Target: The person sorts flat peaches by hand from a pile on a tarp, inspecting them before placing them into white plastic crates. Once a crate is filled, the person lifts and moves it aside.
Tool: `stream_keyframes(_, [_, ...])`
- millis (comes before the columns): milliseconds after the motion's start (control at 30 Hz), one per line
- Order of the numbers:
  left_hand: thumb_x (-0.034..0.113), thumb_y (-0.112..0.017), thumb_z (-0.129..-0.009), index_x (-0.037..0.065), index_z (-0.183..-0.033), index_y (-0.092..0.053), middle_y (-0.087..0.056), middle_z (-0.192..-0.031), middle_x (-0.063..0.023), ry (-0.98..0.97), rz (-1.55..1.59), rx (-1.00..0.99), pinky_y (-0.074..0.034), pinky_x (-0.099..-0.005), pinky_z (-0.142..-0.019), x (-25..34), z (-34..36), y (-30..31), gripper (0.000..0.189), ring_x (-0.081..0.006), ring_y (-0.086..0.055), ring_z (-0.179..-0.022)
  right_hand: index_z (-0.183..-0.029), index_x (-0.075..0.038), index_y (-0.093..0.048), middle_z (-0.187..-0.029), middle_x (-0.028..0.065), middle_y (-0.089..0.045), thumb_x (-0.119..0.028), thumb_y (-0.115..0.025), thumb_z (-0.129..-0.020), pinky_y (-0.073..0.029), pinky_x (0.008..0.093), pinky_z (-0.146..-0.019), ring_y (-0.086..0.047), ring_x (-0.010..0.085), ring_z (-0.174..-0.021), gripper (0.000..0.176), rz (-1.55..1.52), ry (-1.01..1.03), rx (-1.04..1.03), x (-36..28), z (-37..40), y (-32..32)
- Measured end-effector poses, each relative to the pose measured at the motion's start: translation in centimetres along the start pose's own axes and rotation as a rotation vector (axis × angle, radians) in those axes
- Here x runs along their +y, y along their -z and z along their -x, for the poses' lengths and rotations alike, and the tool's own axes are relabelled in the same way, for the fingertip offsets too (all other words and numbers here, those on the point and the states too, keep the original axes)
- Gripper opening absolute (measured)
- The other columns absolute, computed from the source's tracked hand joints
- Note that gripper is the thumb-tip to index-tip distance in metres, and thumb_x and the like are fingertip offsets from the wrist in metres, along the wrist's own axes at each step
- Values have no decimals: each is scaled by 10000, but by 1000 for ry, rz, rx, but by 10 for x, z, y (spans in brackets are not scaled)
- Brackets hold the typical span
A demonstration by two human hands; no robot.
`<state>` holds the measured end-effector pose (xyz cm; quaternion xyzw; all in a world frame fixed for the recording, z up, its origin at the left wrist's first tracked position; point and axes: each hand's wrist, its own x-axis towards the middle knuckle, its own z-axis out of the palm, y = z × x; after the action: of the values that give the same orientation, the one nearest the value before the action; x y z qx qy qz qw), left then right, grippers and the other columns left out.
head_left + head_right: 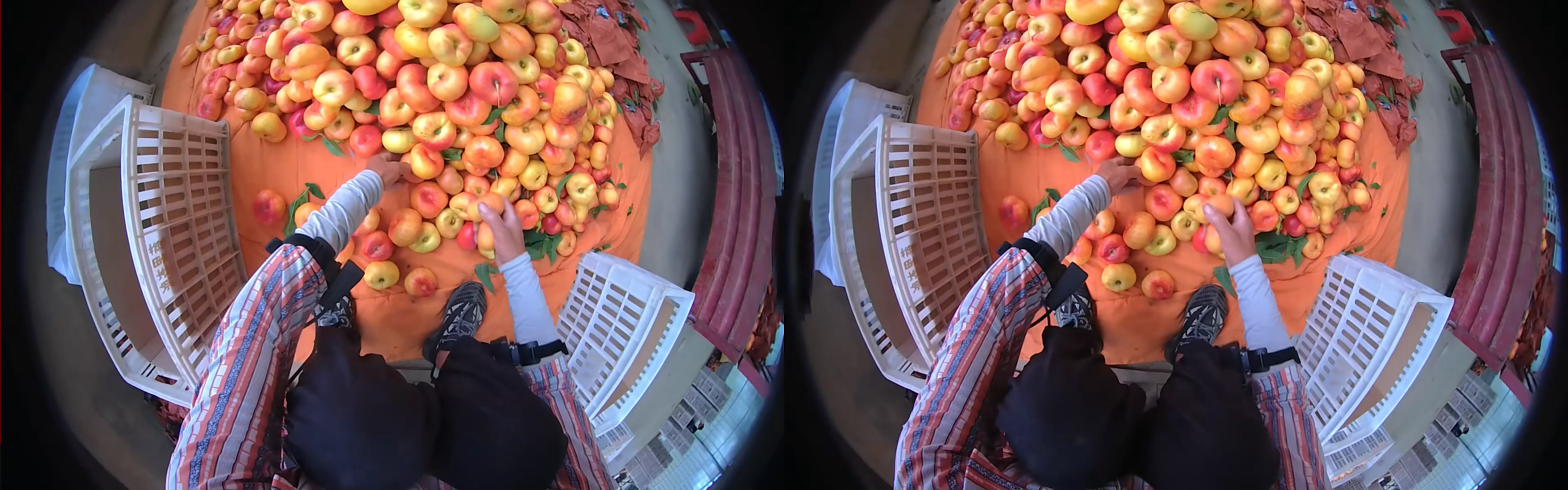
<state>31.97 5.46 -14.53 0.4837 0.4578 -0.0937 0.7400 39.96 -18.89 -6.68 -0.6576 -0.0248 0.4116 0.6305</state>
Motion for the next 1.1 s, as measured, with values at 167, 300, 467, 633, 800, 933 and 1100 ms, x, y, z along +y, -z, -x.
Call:
stream_keyframes(167, [82,-732,-600,-18,-1046,-536,-605,-985,-85,-284,112,97,-502,-304,-732,-27,-1,-18,498,-182,-590,-853,-1073,25,-489,-932,93,-567,-300,-700,-719,-467,256,-732,-568,164,-809,524,597,312,-28,2,-35,-37])
stream_keyframes(300, [137,-717,-626,-23,-1098,-522,-579,-1072,-118,-155,-32,115,-492,-280,-777,-9,14,-18,535,-173,-579,-907,-1008,-8,-525,-880,78,-571,-263,-668,-745,-472,236,-641,-560,128,-750,393,13,33,-25,10,-39,-26])
stream_keyframes(467, [206,-645,-742,59,-1050,-541,-581,-996,-52,67,438,-244,-481,-342,-826,-22,62,10,357,-177,-564,-945,-1045,-38,-492,-855,57,-564,-207,-618,-780,-476,223,-549,-558,125,-700,338,-316,-77,-89,-15,-1,-15])
stream_keyframes(633, [298,-576,-812,88,-1089,-519,-554,-1080,-85,71,926,-556,-462,-400,-871,-23,113,14,352,-242,-558,-986,-1102,-26,-453,-964,100,-556,-173,-690,-702,-485,299,-716,-574,194,-818,488,462,543,-11,-23,23,-87])
stream_keyframes(800, [387,-515,-828,96,-1144,-488,-518,-1141,-111,196,1069,-534,-424,-508,-876,-48,141,37,431,-279,-526,-1032,-1141,-94,-433,-1116,145,-495,-257,-706,-670,-430,395,-834,-535,308,-945,568,962,1180,-408,-23,38,-134])
stream_keyframes(933, [445,-517,-795,87,-1178,-457,-472,-1223,-119,179,1172,-426,-445,-501,-850,-35,171,34,528,-276,-460,-1131,-1089,-83,-466,-1086,140,-511,-293,-665,-710,-412,420,-819,-538,298,-909,476,893,1241,-526,-34,55,-141])
stream_keyframes(1100, [472,-513,-780,75,-1145,-461,-431,-1254,-122,75,1308,-574,-516,-448,-730,10,231,71,542,-286,-378,-1201,-978,-13,-518,-949,170,-539,-269,-622,-751,-462,399,-728,-543,317,-867,357,1389,618,184,-36,-8,-71])
